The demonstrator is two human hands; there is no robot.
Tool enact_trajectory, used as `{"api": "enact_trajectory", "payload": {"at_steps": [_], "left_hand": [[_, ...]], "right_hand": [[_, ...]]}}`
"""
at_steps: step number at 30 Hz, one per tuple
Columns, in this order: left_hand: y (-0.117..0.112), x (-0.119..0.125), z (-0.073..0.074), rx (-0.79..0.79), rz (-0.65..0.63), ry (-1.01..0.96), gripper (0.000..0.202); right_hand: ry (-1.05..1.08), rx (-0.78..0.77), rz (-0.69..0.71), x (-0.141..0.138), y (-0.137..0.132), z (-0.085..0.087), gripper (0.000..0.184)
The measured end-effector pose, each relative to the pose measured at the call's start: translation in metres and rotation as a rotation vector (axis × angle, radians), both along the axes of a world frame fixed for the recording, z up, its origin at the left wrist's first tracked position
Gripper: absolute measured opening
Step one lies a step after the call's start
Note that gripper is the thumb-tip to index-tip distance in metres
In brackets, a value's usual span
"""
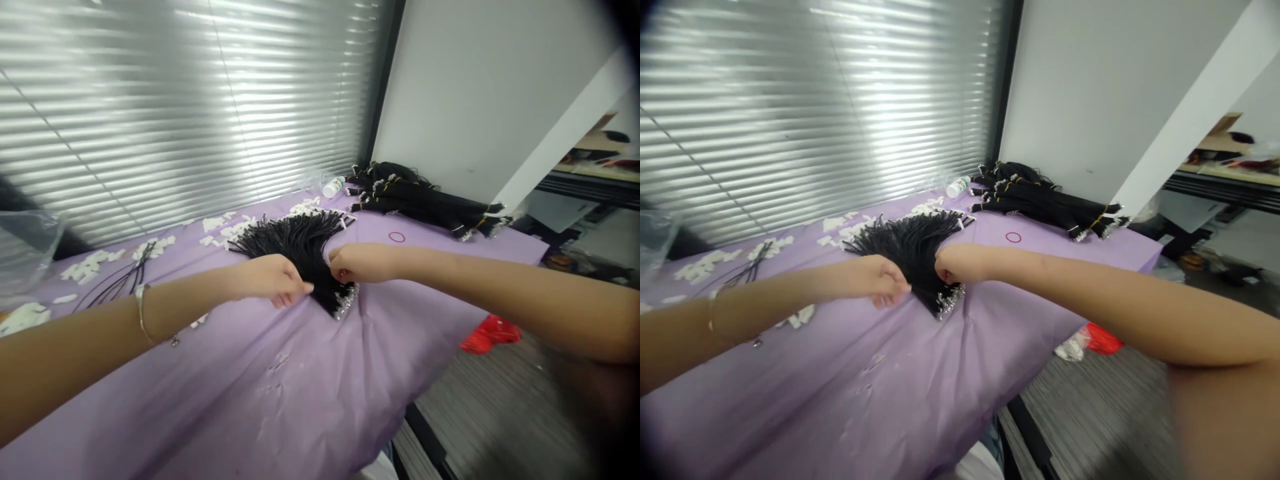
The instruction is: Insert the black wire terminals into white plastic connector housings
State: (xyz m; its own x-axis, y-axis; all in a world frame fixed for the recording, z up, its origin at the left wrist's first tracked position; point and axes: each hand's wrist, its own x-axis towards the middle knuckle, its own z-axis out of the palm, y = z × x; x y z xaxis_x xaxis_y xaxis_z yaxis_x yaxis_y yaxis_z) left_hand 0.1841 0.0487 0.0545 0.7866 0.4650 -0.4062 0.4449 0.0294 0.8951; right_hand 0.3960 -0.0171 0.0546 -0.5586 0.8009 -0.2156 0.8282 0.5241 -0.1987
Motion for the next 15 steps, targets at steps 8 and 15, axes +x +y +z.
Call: {"api": "enact_trajectory", "payload": {"at_steps": [8, 15], "left_hand": [[0.02, 0.03, -0.021, 0.938, -0.645, -0.145, 0.093], [0.034, 0.041, -0.054, 1.084, -0.727, -0.173, 0.1]], "right_hand": [[-0.131, 0.02, 0.131, 0.009, 0.005, -0.011, 0.013], [-0.147, 0.106, 0.091, 0.01, -0.014, -0.013, 0.025]]}}
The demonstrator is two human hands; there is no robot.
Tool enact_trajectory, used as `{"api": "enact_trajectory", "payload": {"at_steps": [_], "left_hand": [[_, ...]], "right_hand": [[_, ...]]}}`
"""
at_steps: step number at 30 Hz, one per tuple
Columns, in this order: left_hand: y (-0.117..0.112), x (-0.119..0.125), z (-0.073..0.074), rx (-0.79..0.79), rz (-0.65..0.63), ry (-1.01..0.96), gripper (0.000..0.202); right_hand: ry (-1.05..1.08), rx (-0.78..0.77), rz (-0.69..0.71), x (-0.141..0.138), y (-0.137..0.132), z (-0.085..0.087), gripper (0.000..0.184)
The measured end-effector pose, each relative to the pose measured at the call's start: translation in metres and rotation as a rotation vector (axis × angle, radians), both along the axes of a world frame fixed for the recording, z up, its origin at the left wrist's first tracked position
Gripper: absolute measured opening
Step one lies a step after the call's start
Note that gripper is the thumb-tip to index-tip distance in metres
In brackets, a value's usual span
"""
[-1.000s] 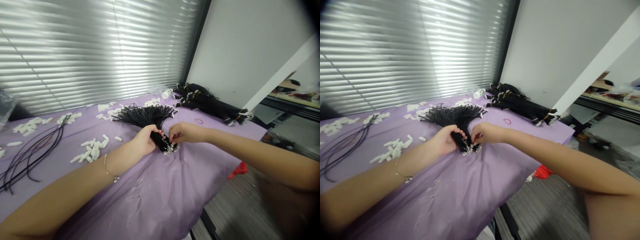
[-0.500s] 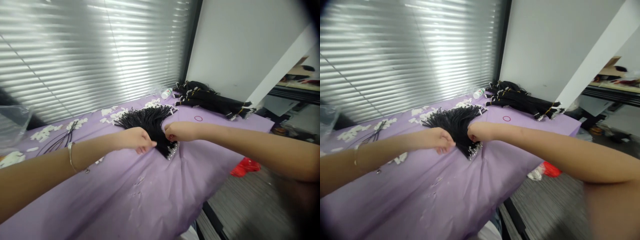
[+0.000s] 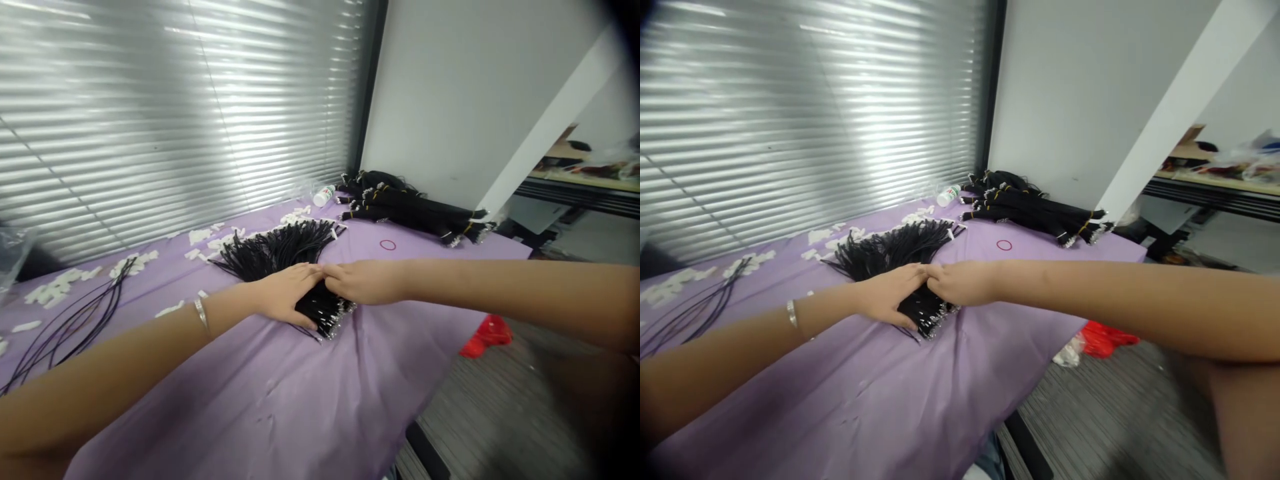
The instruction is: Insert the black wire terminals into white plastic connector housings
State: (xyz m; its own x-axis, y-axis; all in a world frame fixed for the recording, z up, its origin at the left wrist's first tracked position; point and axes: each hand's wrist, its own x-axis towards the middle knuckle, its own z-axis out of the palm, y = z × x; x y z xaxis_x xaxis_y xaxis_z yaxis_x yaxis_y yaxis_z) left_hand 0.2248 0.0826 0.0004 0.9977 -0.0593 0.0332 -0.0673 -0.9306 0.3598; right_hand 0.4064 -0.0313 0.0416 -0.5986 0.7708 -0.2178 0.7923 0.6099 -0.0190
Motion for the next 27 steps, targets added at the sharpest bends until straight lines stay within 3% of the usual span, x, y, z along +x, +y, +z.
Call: {"api": "enact_trajectory", "payload": {"at_steps": [4, 8, 10, 17, 27], "left_hand": [[0.003, -0.001, 0.005, -0.185, 0.009, -0.034, 0.095], [0.008, 0.004, 0.011, -0.281, 0.046, -0.007, 0.043], [0.011, 0.008, 0.015, -0.273, 0.034, 0.002, 0.035], [0.016, 0.02, 0.025, -0.22, 0.006, 0.058, 0.04], [0.021, 0.031, 0.016, -0.265, 0.006, -0.031, 0.019]], "right_hand": [[0.055, 0.012, -0.065, 0.001, -0.004, -0.003, 0.025], [0.113, -0.021, -0.122, 0.005, -0.004, -0.001, 0.024], [0.138, -0.048, -0.125, 0.006, -0.004, 0.002, 0.023], [0.134, -0.065, -0.127, 0.002, -0.008, 0.009, 0.022], [0.153, 0.01, -0.221, 0.013, -0.012, -0.016, 0.026]]}}
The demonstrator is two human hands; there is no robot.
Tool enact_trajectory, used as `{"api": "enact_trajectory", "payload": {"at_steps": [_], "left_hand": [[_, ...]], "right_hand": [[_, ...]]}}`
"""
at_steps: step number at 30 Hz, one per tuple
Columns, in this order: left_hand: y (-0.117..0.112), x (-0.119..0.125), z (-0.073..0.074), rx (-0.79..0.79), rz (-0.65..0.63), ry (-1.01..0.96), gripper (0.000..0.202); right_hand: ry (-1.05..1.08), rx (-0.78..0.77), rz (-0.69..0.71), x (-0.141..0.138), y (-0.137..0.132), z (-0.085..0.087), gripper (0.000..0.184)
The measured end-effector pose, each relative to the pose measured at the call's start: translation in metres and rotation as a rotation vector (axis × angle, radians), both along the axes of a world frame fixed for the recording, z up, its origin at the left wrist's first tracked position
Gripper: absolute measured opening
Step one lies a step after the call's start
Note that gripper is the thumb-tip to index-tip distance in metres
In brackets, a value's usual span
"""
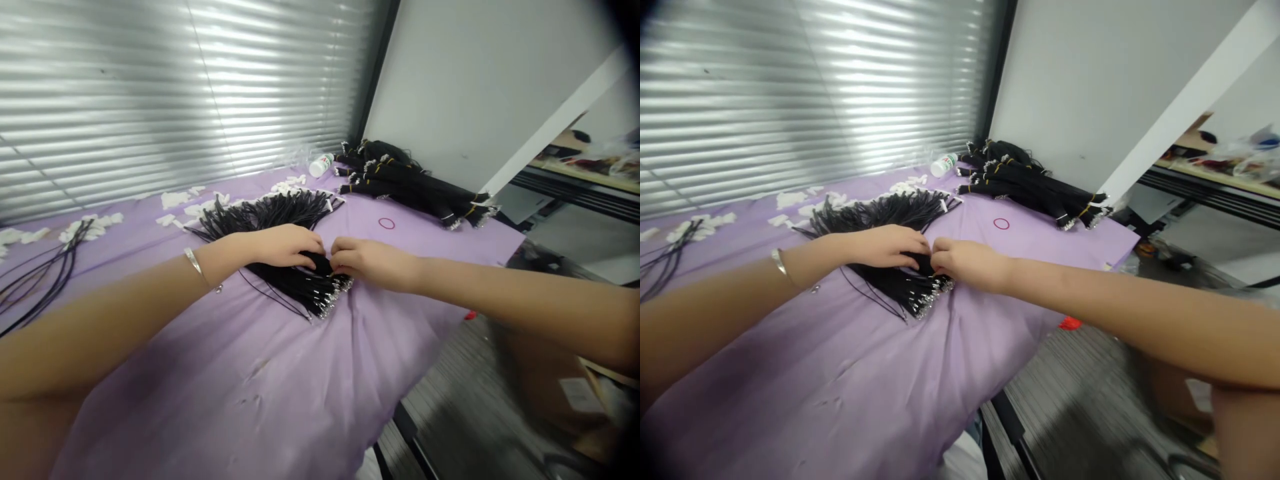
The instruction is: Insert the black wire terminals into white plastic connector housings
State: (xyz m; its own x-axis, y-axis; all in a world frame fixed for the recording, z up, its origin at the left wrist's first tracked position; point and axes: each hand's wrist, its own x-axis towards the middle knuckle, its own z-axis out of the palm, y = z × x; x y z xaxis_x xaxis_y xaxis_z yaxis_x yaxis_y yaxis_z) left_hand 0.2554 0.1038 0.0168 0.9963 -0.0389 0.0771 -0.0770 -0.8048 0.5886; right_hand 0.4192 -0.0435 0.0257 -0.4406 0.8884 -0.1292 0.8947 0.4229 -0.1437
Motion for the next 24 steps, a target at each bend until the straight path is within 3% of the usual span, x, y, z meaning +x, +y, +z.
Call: {"api": "enact_trajectory", "payload": {"at_steps": [4, 10, 15, 18, 21, 24], "left_hand": [[0.001, 0.001, -0.004, 0.013, 0.022, -0.013, 0.011], [-0.001, -0.001, -0.011, 0.076, 0.02, -0.052, 0.014], [-0.003, -0.001, -0.014, 0.099, 0.006, -0.112, 0.015], [-0.003, -0.001, -0.013, 0.094, 0.01, -0.112, 0.016], [0.0, -0.004, -0.013, 0.102, 0.013, -0.088, 0.02], [0.001, -0.007, -0.014, 0.134, 0.019, -0.064, 0.024]], "right_hand": [[-0.034, -0.062, 0.084, 0.002, 0.004, 0.0, 0.026], [-0.066, -0.216, 0.208, 0.006, 0.008, 0.017, 0.02], [-0.056, -0.311, 0.178, 0.01, 0.001, 0.031, 0.018], [-0.052, -0.296, 0.171, 0.012, -0.019, 0.033, 0.019], [-0.114, -0.328, 0.213, 0.023, -0.056, 0.03, 0.019], [-0.088, -0.151, 0.01, 0.05, -0.089, 0.027, 0.018]]}}
